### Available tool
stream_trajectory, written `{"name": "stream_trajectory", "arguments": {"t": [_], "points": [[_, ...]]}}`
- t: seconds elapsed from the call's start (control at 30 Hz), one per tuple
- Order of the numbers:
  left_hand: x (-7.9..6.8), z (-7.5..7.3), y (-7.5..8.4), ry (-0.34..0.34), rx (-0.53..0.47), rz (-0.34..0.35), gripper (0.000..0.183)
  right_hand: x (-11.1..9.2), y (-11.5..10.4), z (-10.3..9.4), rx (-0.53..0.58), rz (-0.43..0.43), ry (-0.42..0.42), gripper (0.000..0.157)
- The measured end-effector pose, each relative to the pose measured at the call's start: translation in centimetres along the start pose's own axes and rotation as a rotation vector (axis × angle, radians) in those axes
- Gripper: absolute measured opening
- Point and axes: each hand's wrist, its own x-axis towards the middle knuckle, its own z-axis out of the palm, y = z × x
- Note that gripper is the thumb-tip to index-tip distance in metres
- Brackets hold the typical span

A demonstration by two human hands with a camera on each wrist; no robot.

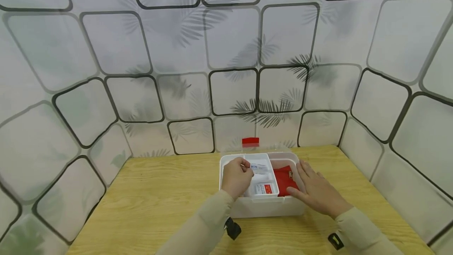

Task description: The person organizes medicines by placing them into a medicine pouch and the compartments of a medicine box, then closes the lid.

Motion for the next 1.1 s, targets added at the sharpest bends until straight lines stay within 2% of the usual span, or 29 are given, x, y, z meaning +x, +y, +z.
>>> {"name": "stream_trajectory", "arguments": {"t": [0.2, 0.53, 0.7, 0.87, 0.97, 1.1], "points": [[0.5, 0.4, 0.2, -0.056, 0.076, -0.018, 0.004, 0.0, -0.1, 0.0, -0.005, 0.0, -0.003, 0.096], [1.0, 0.8, 0.4, -0.034, 0.188, 0.044, 0.008, 0.0, -0.3, -0.4, -0.008, -0.03, 0.018, 0.093], [1.3, 0.9, 0.7, -0.097, 0.203, 0.002, 0.009, 0.0, -0.1, -0.2, -0.019, -0.038, 0.022, 0.092], [1.5, 1.3, 1.1, -0.135, 0.321, -0.019, 0.007, 0.0, 0.0, -0.1, -0.02, -0.036, 0.01, 0.093], [1.5, 1.6, 1.2, -0.14, 0.373, -0.009, 0.01, 0.0, 0.0, -0.1, -0.02, -0.033, 0.003, 0.093], [1.4, 1.7, 1.3, -0.143, 0.409, 0.022, 0.024, 0.0, -0.1, -0.2, -0.024, -0.042, 0.006, 0.091]]}}
